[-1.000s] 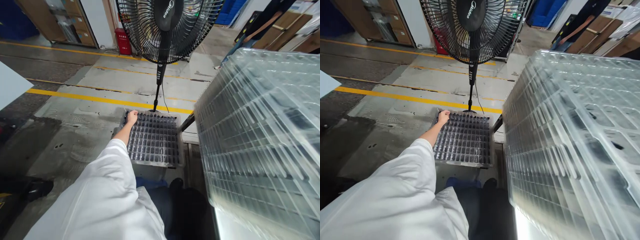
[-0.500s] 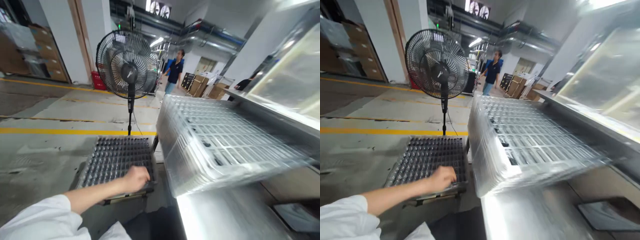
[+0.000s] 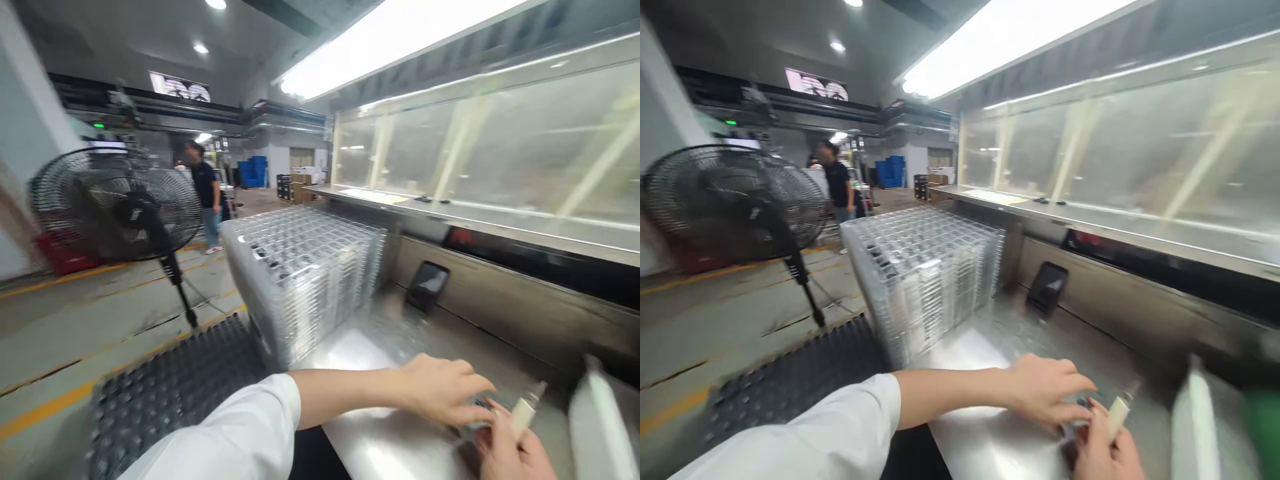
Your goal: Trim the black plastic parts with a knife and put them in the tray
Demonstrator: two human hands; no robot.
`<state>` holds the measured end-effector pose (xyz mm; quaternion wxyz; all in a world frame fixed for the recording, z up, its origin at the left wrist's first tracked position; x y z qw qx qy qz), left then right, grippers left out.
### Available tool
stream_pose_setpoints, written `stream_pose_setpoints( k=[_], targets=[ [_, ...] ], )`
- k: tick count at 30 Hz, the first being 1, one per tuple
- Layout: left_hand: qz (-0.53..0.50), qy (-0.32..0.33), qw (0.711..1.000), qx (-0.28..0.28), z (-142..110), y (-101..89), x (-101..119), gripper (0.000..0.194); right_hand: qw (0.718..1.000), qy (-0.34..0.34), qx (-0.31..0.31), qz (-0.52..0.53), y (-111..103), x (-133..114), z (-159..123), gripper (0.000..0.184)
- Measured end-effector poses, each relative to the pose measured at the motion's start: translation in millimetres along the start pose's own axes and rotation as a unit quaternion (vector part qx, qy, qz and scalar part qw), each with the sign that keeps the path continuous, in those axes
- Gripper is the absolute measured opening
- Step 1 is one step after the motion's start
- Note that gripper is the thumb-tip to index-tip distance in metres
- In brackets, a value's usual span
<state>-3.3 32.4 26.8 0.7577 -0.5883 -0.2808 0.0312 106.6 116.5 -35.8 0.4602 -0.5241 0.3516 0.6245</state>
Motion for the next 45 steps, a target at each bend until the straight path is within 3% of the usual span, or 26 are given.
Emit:
stream_pose_setpoints(
  k=[4, 9, 15, 20, 24, 30, 33, 38, 41, 45],
  targets=[
    [0.012, 0.034, 0.999, 0.001, 6.0, 10.7, 11.9, 0.037, 1.0, 0.009, 0.004, 0.024, -2.5, 1.8, 9.4, 0.063],
    [-0.02, 0.056, 0.998, 0.022, -0.8, 18.1, 0.7, 0.037, 0.993, -0.021, -0.019, 0.116, 2.2, 17.1, 16.3, 0.072],
    [-0.142, 0.034, 0.989, 0.035, -2.7, 40.7, -24.8, 0.029, 0.989, -0.113, -0.075, 0.054, 2.0, 23.0, 15.1, 0.055],
    [-0.261, 0.008, 0.965, 0.022, 0.4, 44.5, -36.4, 0.024, 0.986, -0.1, -0.121, 0.056, 7.0, 18.2, 10.3, 0.052],
    [-0.404, -0.081, 0.911, 0.012, 6.4, 49.7, -43.2, 0.015, 0.981, -0.092, -0.15, 0.085, 8.5, 17.2, 7.6, 0.049],
    [-0.602, -0.154, 0.78, -0.073, 13.4, 63.8, -46.7, 0.018, 0.983, -0.099, -0.145, 0.047, 8.6, 21.0, 5.7, 0.044],
    [-0.666, -0.188, 0.712, -0.119, 14.7, 65.0, -45.2, 0.017, 0.986, -0.082, -0.135, 0.061, 10.1, 21.2, 5.0, 0.047],
    [-0.723, -0.216, 0.624, -0.202, 10.9, 61.1, -40.8, 0.023, 0.989, -0.059, -0.11, 0.083, 9.8, 18.1, 6.1, 0.053],
    [-0.733, -0.222, 0.606, -0.215, 8.6, 59.1, -40.4, 0.021, 0.987, -0.043, -0.112, 0.102, 9.2, 18.0, 6.6, 0.056],
    [-0.723, -0.212, 0.613, -0.237, 7.7, 57.9, -39.3, 0.026, 0.984, -0.041, -0.135, 0.109, 9.4, 19.8, 5.7, 0.054]
  ],
)
Point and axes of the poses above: each hand's wrist, its own z-axis towards the middle knuckle, its own y-axis out of the palm, x = y × z, the point moved 2 cm from there along z, towards the middle knuckle, and after that the axes turned 12 degrees about -y, right-handed, at the moved point
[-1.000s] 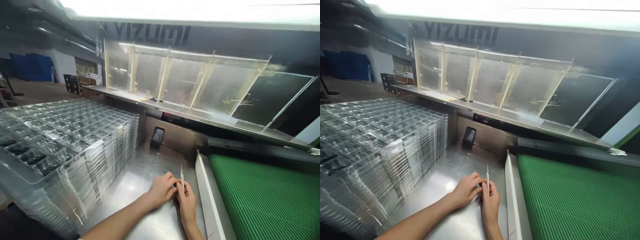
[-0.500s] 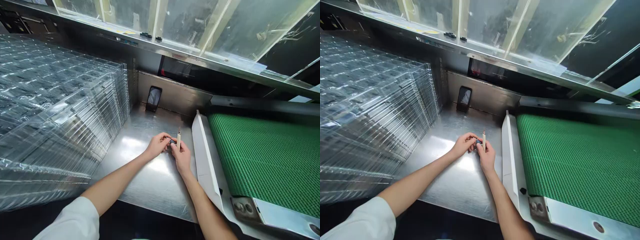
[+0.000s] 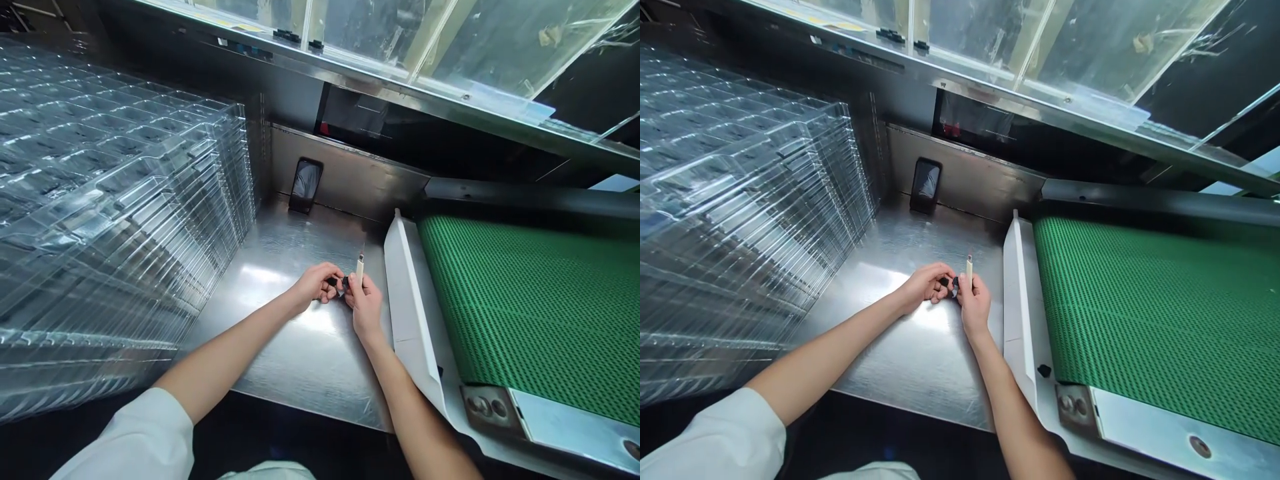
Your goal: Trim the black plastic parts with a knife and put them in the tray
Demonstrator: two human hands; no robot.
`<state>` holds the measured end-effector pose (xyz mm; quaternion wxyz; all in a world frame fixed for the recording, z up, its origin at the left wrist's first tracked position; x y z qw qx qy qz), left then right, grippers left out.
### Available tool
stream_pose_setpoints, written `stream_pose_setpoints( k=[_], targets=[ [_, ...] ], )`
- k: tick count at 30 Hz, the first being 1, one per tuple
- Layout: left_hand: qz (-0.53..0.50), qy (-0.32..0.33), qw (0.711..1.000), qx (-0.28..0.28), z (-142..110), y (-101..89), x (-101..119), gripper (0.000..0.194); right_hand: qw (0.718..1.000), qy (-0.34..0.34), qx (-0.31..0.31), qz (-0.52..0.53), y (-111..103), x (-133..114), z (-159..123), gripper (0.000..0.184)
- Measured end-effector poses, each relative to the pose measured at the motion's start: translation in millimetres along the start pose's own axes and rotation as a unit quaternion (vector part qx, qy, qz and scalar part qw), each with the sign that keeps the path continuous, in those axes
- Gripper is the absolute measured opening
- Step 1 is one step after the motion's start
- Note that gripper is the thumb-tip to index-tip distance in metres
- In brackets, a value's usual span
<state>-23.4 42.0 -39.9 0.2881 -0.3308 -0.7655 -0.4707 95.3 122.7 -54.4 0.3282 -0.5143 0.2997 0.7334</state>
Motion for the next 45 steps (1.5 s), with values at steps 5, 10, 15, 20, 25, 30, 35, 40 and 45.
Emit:
stream_pose_setpoints(
  k=[5, 10, 15, 20, 25, 30, 35, 40, 45],
  targets=[
    [0.016, -0.017, 1.0, -0.021, -2.0, 3.1, -2.1, 0.04, 0.999, -0.015, -0.028, -0.041, -0.8, 3.1, -1.9, 0.051],
    [-0.008, -0.012, 0.999, -0.047, -3.2, 3.7, -3.0, 0.044, 0.994, -0.06, -0.044, -0.079, -2.7, 2.1, -3.9, 0.046],
    [-0.038, 0.011, 0.998, -0.045, -4.6, 1.8, 1.5, 0.037, 0.995, -0.062, -0.02, -0.07, -2.0, -4.2, -3.3, 0.041],
    [0.011, 0.067, 0.997, -0.044, -4.6, 1.7, 2.5, 0.044, 0.998, -0.037, 0.006, -0.042, -1.9, -6.1, -2.1, 0.045],
    [0.067, 0.089, 0.993, -0.045, -1.0, 5.0, -2.6, 0.053, 0.998, -0.044, 0.009, -0.04, -4.5, -3.4, -3.5, 0.042],
    [0.05, 0.083, 0.994, -0.054, 0.2, 5.9, -5.1, 0.053, 0.993, -0.066, -0.007, -0.095, -6.1, -3.8, -4.6, 0.041],
    [0.015, 0.059, 0.996, -0.069, -0.4, 3.1, -4.7, 0.053, 0.989, -0.071, -0.003, -0.128, -6.8, -3.8, -3.2, 0.041],
    [0.001, 0.048, 0.995, -0.087, -0.3, 1.4, -3.6, 0.049, 0.988, -0.076, -0.001, -0.136, -6.7, -1.9, -2.4, 0.042],
    [-0.034, 0.059, 0.995, -0.072, -0.5, 0.7, -2.1, 0.044, 0.991, -0.075, 0.005, -0.113, -4.0, -0.9, -5.0, 0.041]
  ],
)
Point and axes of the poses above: each hand's wrist, its own z-axis towards the middle knuckle, its own y-axis out of the palm, x = y × z, the point moved 2 cm from there along z, towards the middle knuckle, and after that the axes turned 12 degrees about -y, right-handed, at the moved point
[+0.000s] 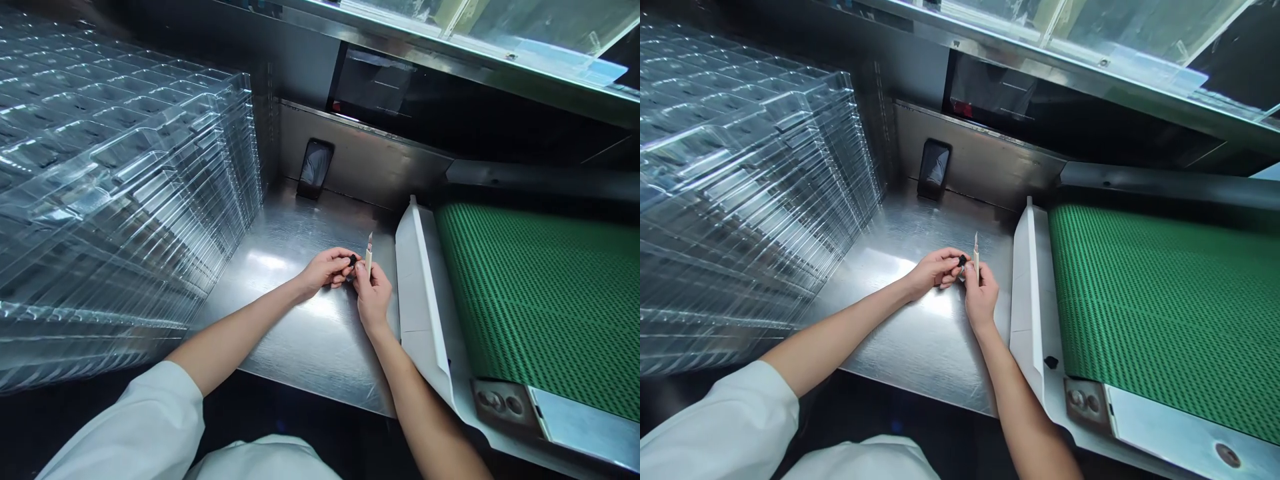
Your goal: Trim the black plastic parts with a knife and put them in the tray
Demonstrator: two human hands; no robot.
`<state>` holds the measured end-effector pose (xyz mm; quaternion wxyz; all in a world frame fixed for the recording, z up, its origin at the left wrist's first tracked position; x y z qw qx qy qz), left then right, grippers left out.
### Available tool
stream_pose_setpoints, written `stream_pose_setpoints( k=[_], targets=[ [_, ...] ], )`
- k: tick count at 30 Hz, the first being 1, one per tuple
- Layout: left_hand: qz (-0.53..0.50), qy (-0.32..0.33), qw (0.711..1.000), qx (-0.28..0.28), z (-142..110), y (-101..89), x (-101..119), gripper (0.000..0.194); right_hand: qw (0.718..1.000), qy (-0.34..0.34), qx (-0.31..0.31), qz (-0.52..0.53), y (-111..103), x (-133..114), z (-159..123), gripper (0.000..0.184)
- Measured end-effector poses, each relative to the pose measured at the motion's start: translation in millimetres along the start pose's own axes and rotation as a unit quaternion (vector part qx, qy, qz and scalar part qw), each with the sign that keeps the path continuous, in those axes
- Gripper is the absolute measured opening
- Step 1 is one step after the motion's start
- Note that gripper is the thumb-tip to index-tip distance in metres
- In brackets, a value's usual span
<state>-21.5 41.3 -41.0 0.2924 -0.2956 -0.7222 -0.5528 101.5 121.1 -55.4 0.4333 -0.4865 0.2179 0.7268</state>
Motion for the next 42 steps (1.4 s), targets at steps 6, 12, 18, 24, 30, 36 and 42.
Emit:
stream_pose_setpoints(
  k=[6, 12, 18, 24, 30, 36, 42],
  targets=[
    [-0.052, 0.008, 0.998, 0.041, 1.0, -7.8, 5.9, 0.041, 0.999, 0.001, 0.019, 0.048, 2.9, -5.6, 0.4, 0.045],
    [-0.061, 0.017, 0.997, 0.042, -0.1, -8.7, 11.4, 0.034, 0.998, -0.025, 0.03, 0.041, 3.7, -10.7, 1.4, 0.054],
    [-0.07, 0.029, 0.997, 0.029, -1.8, -4.3, 11.0, 0.033, 0.999, -0.036, 0.019, -0.014, 0.1, -9.7, -0.1, 0.042],
    [-0.074, 0.034, 0.996, 0.03, -2.0, -2.8, 10.8, 0.035, 0.994, -0.087, 0.031, -0.058, -2.1, -14.0, -2.4, 0.029],
    [-0.078, 0.04, 0.996, 0.021, -4.6, 1.3, 11.3, 0.04, 0.976, -0.153, -0.038, -0.148, -1.3, -16.7, -0.8, 0.036],
    [-0.073, 0.038, 0.996, 0.026, -5.9, 4.3, 8.2, 0.043, 0.969, -0.149, -0.054, -0.191, -2.4, -16.9, 0.6, 0.038],
    [-0.072, 0.036, 0.997, 0.015, -6.4, 5.7, 7.9, 0.043, 0.969, -0.138, -0.037, -0.2, -3.9, -15.3, 0.8, 0.037]
  ],
)
Point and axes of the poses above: each hand's wrist, its own z-axis towards the middle knuckle, its own y-axis out of the palm, x = y × z, the point moved 2 cm from there along z, towards the middle knuckle, and after that the axes turned 12 degrees about -y, right-handed, at the moved point
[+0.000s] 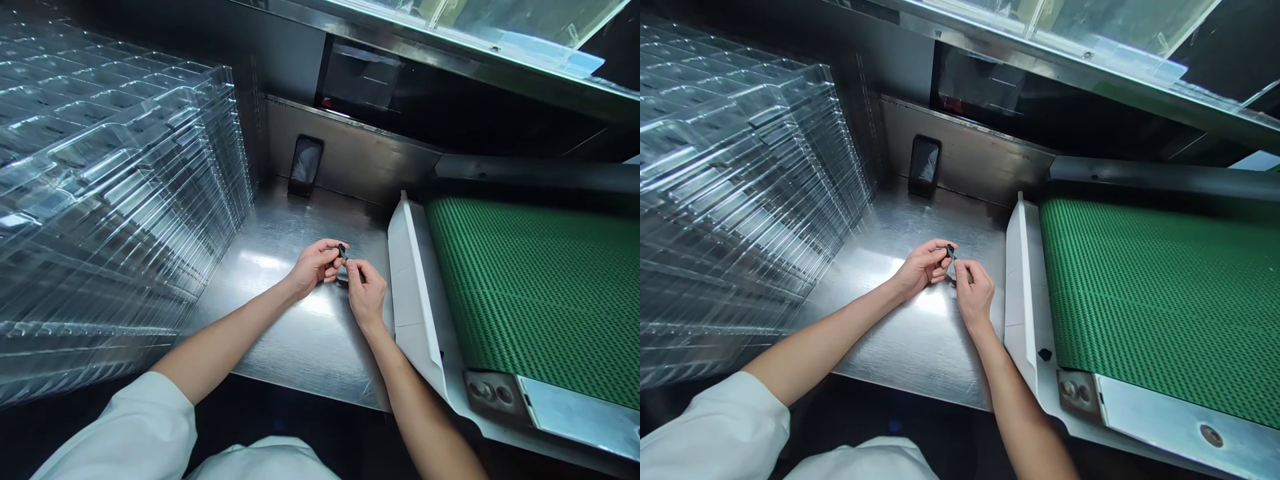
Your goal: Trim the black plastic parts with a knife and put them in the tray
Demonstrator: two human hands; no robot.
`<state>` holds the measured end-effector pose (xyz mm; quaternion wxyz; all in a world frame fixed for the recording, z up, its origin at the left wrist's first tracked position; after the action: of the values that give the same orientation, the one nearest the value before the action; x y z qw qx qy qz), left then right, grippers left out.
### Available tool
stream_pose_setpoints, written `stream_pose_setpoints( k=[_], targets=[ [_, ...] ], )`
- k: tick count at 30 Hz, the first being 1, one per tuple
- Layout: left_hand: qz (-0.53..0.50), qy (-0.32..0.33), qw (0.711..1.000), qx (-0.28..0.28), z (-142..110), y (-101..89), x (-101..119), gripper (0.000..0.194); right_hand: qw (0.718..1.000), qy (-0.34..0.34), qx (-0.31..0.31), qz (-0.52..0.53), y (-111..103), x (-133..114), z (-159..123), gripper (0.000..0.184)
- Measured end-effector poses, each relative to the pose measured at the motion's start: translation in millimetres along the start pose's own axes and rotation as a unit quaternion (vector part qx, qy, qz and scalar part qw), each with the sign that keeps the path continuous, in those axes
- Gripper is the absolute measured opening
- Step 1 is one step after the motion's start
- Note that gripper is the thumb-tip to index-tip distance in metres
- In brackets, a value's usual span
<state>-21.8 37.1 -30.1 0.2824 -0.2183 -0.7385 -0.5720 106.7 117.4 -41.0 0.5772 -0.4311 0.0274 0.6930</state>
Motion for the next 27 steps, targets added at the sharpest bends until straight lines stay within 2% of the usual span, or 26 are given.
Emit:
stream_pose_setpoints(
  k=[27],
  targets=[
    [-0.01, 0.0, 1.0, -0.009, -0.5, -0.2, 1.4, 0.041, 0.999, -0.028, 0.012, -0.013, -1.4, -1.0, -0.1, 0.035]
  ],
)
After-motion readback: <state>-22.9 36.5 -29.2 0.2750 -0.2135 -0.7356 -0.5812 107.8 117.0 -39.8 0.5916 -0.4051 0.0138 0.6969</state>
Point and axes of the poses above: each hand's wrist, its own z-axis towards the middle knuckle, its own y-axis out of the palm, x = y × z, the point moved 2 cm from there along z, towards the middle knuckle, and after that the axes turned 12 degrees about -y, right-handed, at the moved point
